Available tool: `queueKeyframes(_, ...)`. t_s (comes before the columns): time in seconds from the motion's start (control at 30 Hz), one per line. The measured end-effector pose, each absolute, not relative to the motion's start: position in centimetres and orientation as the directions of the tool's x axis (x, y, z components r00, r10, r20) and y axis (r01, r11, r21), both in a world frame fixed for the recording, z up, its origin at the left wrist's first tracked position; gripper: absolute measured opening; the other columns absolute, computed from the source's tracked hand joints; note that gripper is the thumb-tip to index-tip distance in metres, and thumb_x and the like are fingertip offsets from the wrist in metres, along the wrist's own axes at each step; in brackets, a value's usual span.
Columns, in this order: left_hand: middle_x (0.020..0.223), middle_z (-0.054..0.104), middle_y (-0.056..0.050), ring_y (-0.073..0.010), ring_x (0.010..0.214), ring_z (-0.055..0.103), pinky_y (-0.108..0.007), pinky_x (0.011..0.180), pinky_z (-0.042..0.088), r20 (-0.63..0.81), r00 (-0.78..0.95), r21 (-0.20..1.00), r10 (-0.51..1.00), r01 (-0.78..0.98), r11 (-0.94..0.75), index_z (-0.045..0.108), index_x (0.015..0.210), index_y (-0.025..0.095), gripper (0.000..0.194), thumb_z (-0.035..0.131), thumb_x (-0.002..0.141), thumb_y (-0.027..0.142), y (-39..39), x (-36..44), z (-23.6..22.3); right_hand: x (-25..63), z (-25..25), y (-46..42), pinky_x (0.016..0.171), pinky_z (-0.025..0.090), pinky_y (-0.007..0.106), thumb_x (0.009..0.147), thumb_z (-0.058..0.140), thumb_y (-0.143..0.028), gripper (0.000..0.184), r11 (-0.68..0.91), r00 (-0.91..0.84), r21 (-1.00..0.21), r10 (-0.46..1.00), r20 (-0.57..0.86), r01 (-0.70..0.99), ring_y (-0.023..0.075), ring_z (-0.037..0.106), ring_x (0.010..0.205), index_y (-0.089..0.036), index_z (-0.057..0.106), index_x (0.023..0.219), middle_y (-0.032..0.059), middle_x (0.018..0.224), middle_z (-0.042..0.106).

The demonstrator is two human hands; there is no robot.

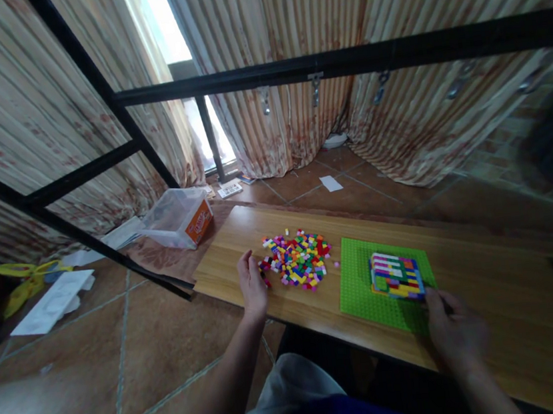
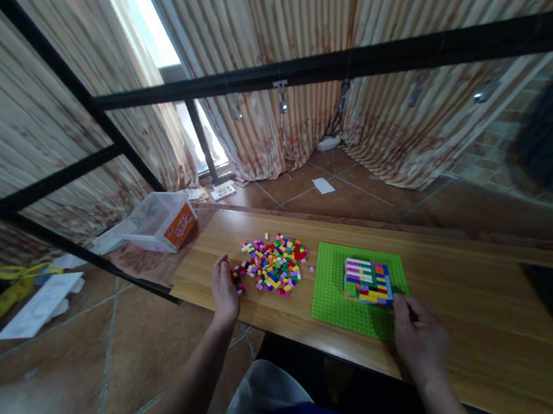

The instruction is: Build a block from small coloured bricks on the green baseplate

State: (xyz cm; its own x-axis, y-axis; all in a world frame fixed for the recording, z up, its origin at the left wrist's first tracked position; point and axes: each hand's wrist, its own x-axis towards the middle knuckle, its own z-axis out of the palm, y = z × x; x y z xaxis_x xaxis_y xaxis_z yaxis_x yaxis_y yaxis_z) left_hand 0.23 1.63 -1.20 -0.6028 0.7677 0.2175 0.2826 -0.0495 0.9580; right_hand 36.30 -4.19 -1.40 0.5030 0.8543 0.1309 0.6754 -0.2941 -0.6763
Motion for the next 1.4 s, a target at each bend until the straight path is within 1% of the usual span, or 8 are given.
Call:
queueKeyframes(0.4, 0.108, 0.067, -0.008, -0.0195, 0.105, 0.062, -0.035, 0.097, 0.048, 0.111, -0.616, 0.973, 0.78, -0.093, -0.212, 0.063, 0.106, 0.019, 0.039, 0.044, 0.091, 0.049, 3.3, 4.8, -1.3, 36.3, -1.4, -4.1, 0.07, 0.043, 0.034, 0.085, 0.041, -0.056, 0.047, -0.286, 0.503, -0.682, 0.853, 0.139, 0.674, 0.0283, 0.065, 0.082, -0.018, 0.069, 0.085, 0.0117, 0.084, 0.071)
queueKeyframes(0.5, 0.104, 0.068, -0.007, -0.0193, 0.1, 0.064, -0.034, 0.093, 0.05, 0.104, -0.626, 0.99, 0.773, -0.011, -0.143, 0.064, 0.105, 0.018, 0.032, 0.053, 0.086, 0.042, 2.5, 3.4, -1.1, 36.2, -1.4, -4.2, 0.069, 0.044, 0.034, 0.085, 0.041, -0.056, 0.048, -0.281, 0.512, -0.691, 0.846, 0.15, 0.666, 0.0275, 0.065, 0.08, -0.017, 0.069, 0.085, 0.0113, 0.082, 0.071)
queueKeyframes(0.57, 0.103, 0.067, -0.007, -0.0199, 0.099, 0.063, -0.035, 0.094, 0.05, 0.142, -0.627, 0.989, 0.766, 0.126, -0.08, 0.064, 0.102, 0.018, 0.028, 0.057, 0.08, 0.033, 1.7, 2.0, -0.8, 36.1, -1.4, -4.2, 0.069, 0.044, 0.033, 0.085, 0.041, -0.057, 0.049, -0.272, 0.511, -0.695, 0.845, 0.158, 0.665, 0.0271, 0.065, 0.079, -0.017, 0.069, 0.084, 0.0113, 0.082, 0.071)
queueKeyframes(0.7, 0.109, 0.064, -0.009, -0.0238, 0.106, 0.06, -0.041, 0.1, 0.047, 0.269, -0.431, 0.871, 0.862, 0.49, -0.026, 0.067, 0.088, 0.019, 0.018, 0.058, 0.074, 0.026, 0.1, 0.0, -0.2, 36.0, -1.6, -4.2, 0.068, 0.044, 0.032, 0.087, 0.041, -0.062, 0.054, -0.218, 0.483, -0.721, 0.856, 0.182, 0.658, 0.0259, 0.065, 0.078, -0.017, 0.07, 0.084, 0.0118, 0.083, 0.071)
queueKeyframes(0.8, 0.113, 0.061, -0.011, -0.0267, 0.109, 0.059, -0.045, 0.102, 0.046, 0.272, -0.318, 0.789, 0.908, 0.613, -0.022, 0.068, 0.084, 0.02, 0.016, 0.061, 0.074, 0.031, -0.4, 0.0, 0.1, 35.8, -1.6, -4.1, 0.069, 0.044, 0.031, 0.087, 0.041, -0.063, 0.054, -0.189, 0.485, -0.75, 0.853, 0.195, 0.634, 0.0247, 0.064, 0.077, -0.017, 0.07, 0.084, 0.0114, 0.082, 0.071)
queueKeyframes(1.1, 0.109, 0.065, -0.013, -0.0308, 0.106, 0.06, -0.049, 0.103, 0.046, 0.298, -0.207, 0.624, 0.932, 0.781, -0.026, 0.067, 0.079, 0.02, 0.038, 0.053, 0.072, 0.055, 1.2, 0.0, -0.3, 34.3, -0.8, -3.5, 0.07, 0.045, 0.028, 0.094, 0.041, -0.046, 0.041, -0.026, 0.471, -0.846, 0.84, 0.271, 0.532, 0.0192, 0.062, 0.076, -0.019, 0.067, 0.078, 0.0067, 0.079, 0.067)
queueKeyframes(1.23, 0.114, 0.066, -0.013, -0.0325, 0.106, 0.061, -0.05, 0.102, 0.046, 0.212, -0.241, 0.624, 0.947, 0.779, 0.059, 0.067, 0.077, 0.02, 0.042, 0.052, 0.067, 0.058, 1.6, 0.1, 0.4, 34.3, -0.8, -3.3, 0.071, 0.044, 0.027, 0.095, 0.042, -0.041, 0.038, 0.009, 0.473, -0.859, 0.832, 0.291, 0.513, 0.0186, 0.062, 0.076, -0.019, 0.067, 0.079, 0.0058, 0.078, 0.065)
queueKeyframes(1.4, 0.111, 0.07, -0.01, -0.0325, 0.094, 0.066, -0.049, 0.088, 0.053, 0.043, -0.359, 0.675, 0.932, 0.698, 0.238, 0.068, 0.083, 0.023, 0.046, 0.056, 0.064, 0.063, 1.5, -0.5, 1.2, 34.1, -0.7, -3.2, 0.069, 0.044, 0.027, 0.096, 0.043, -0.038, 0.036, 0.021, 0.48, -0.869, 0.827, 0.293, 0.495, 0.0178, 0.061, 0.074, -0.02, 0.068, 0.077, 0.0047, 0.076, 0.065)
